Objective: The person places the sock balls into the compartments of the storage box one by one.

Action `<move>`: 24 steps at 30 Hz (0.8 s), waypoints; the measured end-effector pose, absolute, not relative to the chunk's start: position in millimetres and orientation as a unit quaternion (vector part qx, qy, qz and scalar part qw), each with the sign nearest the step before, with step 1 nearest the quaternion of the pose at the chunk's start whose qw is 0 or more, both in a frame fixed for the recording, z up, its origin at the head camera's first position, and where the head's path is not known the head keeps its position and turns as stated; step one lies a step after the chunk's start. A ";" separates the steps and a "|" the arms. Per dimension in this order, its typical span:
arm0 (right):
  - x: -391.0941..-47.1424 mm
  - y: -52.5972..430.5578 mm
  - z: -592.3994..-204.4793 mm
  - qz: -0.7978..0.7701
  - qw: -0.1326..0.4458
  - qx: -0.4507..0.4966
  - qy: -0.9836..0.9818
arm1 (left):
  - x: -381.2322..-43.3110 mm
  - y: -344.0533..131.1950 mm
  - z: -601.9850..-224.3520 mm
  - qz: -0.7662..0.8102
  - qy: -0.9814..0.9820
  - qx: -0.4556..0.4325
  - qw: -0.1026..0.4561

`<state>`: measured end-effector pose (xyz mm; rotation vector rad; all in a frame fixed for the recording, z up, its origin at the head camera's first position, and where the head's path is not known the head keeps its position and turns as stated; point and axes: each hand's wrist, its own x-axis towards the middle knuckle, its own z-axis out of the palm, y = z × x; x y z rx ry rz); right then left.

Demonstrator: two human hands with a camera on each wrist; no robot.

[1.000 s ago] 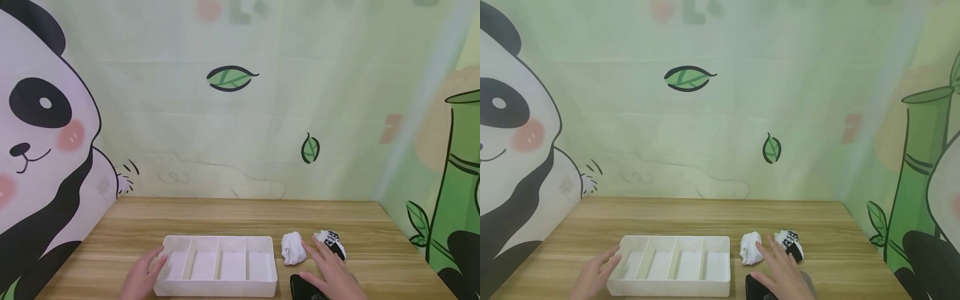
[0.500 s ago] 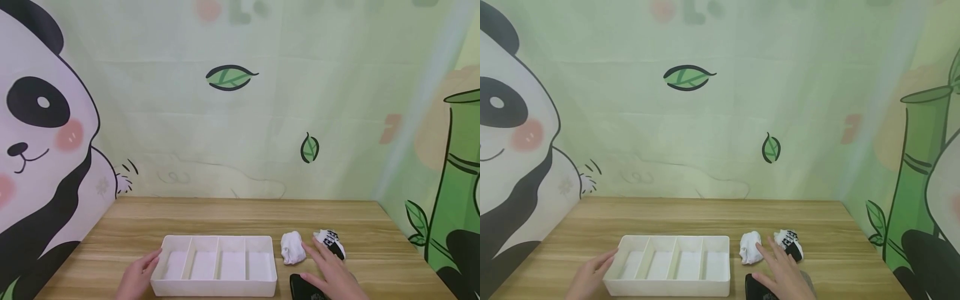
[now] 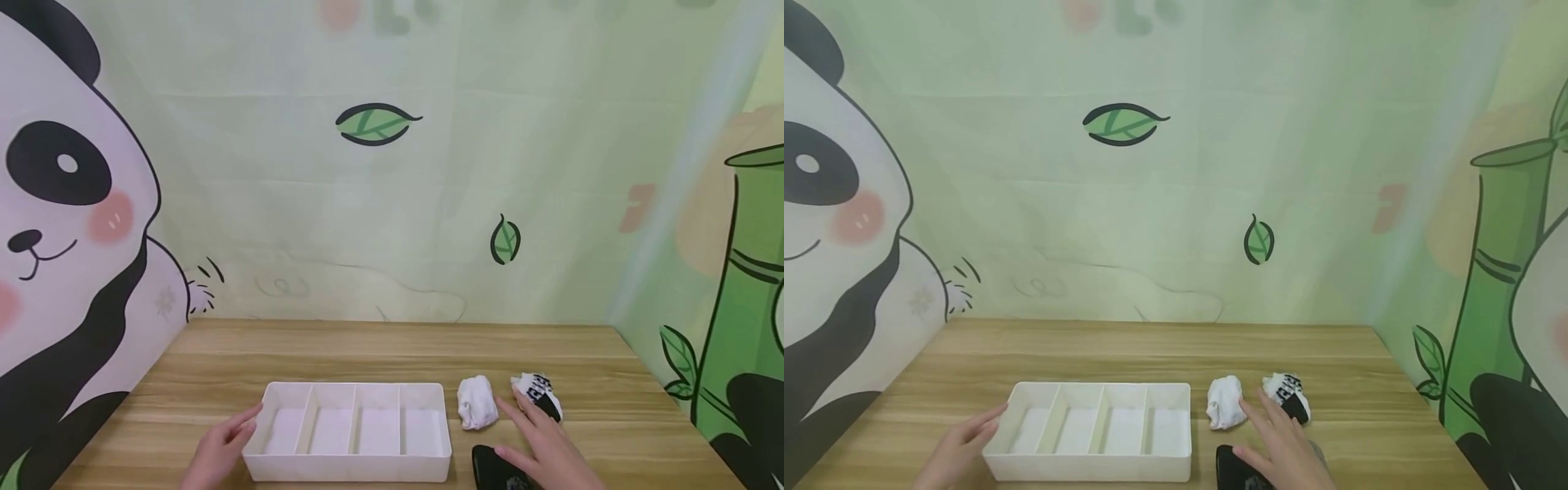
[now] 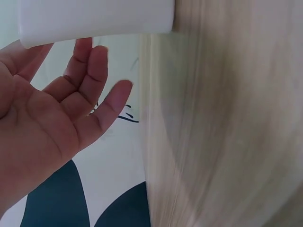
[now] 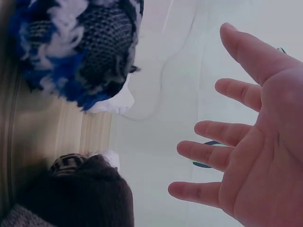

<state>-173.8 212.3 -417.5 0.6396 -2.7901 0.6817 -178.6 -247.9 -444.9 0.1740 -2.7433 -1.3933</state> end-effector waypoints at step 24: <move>-170.8 257.6 -430.8 0.234 -0.019 0.144 -0.961 | -178.8 -250.4 -448.7 -0.544 -0.838 0.055 -0.007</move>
